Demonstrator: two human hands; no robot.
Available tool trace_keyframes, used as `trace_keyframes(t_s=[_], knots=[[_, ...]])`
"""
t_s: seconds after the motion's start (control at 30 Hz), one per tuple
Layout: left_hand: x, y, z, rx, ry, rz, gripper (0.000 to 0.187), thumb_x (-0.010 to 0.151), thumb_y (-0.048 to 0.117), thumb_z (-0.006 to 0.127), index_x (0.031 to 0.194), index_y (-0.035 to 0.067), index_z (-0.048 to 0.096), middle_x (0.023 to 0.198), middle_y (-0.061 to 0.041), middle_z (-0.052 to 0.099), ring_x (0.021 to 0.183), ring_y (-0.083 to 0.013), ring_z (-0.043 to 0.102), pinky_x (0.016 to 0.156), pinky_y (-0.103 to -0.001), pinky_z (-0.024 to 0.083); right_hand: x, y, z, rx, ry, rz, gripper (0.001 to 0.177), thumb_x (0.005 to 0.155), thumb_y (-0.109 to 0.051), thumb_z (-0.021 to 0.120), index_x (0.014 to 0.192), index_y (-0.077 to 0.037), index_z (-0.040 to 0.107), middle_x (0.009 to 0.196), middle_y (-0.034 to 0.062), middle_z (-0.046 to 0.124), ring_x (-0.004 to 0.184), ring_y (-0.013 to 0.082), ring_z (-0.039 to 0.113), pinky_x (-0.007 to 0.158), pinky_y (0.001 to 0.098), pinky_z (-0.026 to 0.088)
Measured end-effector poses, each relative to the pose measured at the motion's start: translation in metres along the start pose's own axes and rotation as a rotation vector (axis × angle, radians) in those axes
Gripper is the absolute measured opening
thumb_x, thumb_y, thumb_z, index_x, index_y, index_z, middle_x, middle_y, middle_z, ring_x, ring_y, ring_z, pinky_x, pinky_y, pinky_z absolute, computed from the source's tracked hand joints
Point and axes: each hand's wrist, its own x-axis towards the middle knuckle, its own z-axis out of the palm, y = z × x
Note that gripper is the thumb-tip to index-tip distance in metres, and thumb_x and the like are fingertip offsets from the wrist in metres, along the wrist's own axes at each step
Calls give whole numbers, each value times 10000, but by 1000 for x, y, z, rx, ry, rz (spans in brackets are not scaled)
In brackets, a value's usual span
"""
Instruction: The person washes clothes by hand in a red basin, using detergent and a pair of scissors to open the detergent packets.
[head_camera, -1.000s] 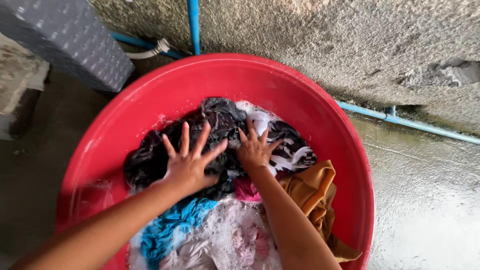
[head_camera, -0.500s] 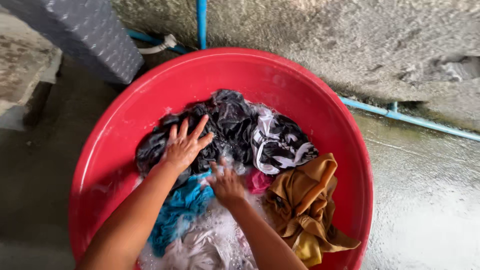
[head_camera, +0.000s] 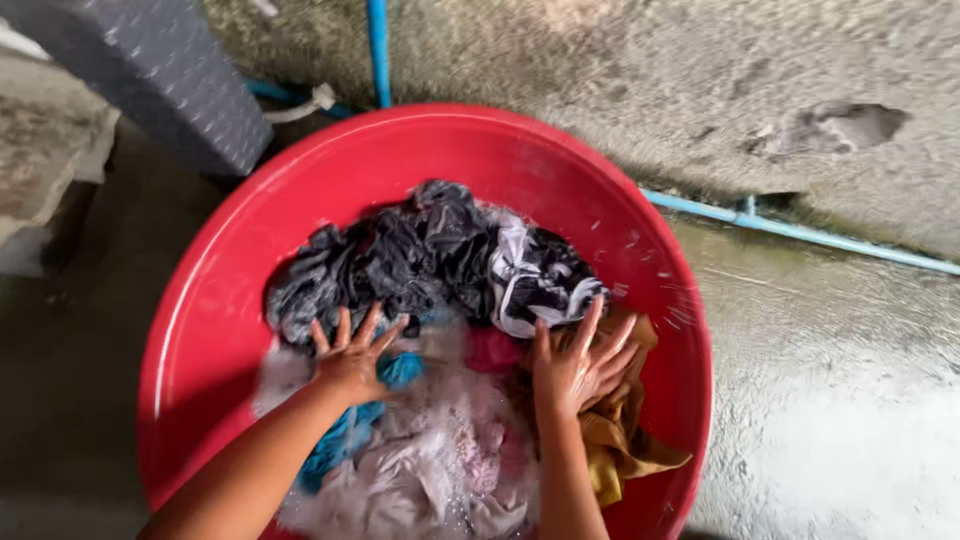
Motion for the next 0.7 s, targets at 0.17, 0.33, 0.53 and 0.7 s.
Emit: trace_keyframes(t_s=[0.17,0.33,0.53,0.7], knots=[[21,55,-7,74,126,18,1156,627,657,862,1549,368,229,1609,-59,165,1459,-418,172,1087,-661,211,-45,40,63,78,-416,466,953,795,-618,740,1587,-279,332,1674,175,72,1479,546,19,1163,680,158],[43,176,-32,35,395,415,957,661,518,899,1478,203,512,1466,-88,549,1358,-332,512,1066,-492,492,-9,105,109,12,-548,354,565,968,-510,635,1362,-106,603,1255,241,719,1178,391,685,1008,504,549],[9,209,-15,-287,110,304,1300,625,450,927,1621,403,94,1712,48,-68,1563,-362,-107,1088,-851,34,41,102,14,34,-267,318,418,957,-385,607,1297,-159,691,1446,160,607,1298,413,540,1082,525,459],[9,190,72,22,598,189,797,832,191,732,1494,495,409,1731,74,-19,1564,-348,-128,982,-916,-47,-97,47,-26,74,-244,445,598,980,-448,604,1524,-224,499,1656,161,196,1485,452,192,1162,695,114]])
